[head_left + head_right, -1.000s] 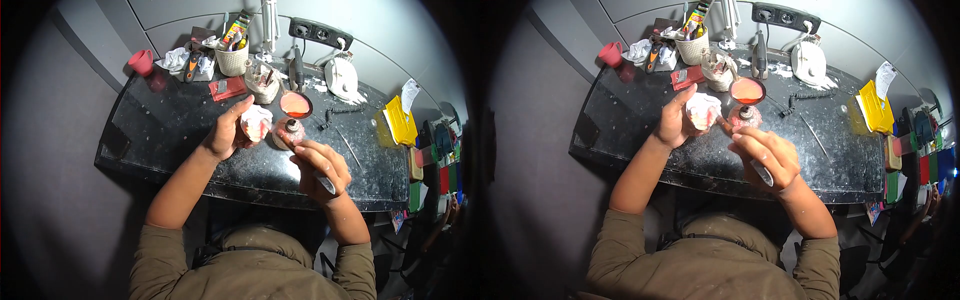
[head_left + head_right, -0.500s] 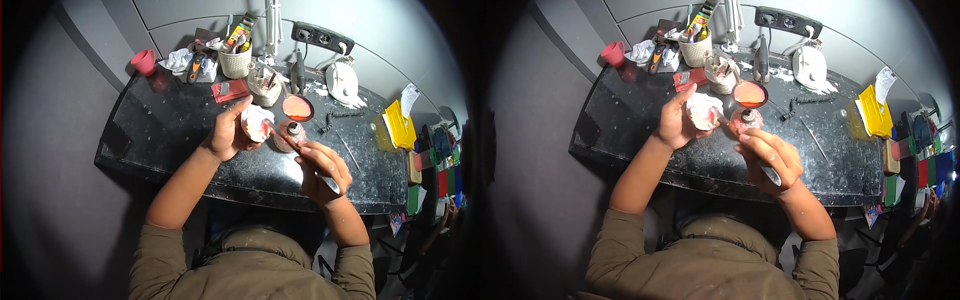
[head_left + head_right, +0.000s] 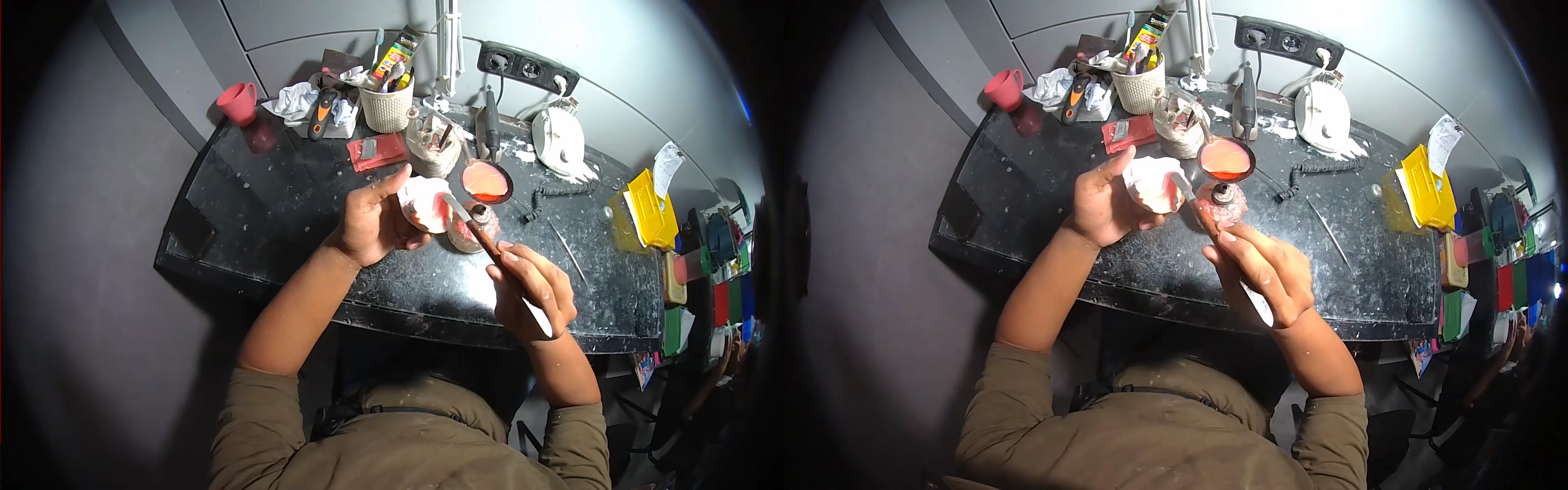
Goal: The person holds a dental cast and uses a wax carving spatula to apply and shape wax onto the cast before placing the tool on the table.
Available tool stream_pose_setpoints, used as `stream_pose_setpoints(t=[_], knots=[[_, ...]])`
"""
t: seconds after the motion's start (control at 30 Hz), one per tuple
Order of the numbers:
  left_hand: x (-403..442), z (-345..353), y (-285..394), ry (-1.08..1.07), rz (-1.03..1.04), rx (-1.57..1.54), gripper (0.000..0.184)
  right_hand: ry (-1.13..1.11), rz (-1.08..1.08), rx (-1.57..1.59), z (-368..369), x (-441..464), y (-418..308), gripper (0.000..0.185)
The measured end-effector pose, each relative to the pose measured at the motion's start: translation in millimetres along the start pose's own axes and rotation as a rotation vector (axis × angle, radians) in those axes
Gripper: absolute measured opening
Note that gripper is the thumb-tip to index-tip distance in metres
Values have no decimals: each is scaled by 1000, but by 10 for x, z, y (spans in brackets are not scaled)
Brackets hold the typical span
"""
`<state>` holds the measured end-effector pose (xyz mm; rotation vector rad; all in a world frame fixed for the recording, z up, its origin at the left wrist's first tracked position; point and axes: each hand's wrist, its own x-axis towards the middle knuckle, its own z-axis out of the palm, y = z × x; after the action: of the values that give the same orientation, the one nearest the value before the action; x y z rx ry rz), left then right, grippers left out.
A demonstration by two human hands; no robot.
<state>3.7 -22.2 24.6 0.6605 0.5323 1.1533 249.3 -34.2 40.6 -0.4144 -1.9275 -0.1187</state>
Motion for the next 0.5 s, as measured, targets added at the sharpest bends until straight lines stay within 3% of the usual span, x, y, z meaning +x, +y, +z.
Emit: stream_pose_setpoints(t=[0.33, 0.5], knots=[[36, -106, -28, -88, 40, 11, 63, -28, -128, 28, 21, -12, 86, 41], [41, -85, -9, -101, 39, 20, 65, -58, -167, 75, 26, -37, 68, 40]])
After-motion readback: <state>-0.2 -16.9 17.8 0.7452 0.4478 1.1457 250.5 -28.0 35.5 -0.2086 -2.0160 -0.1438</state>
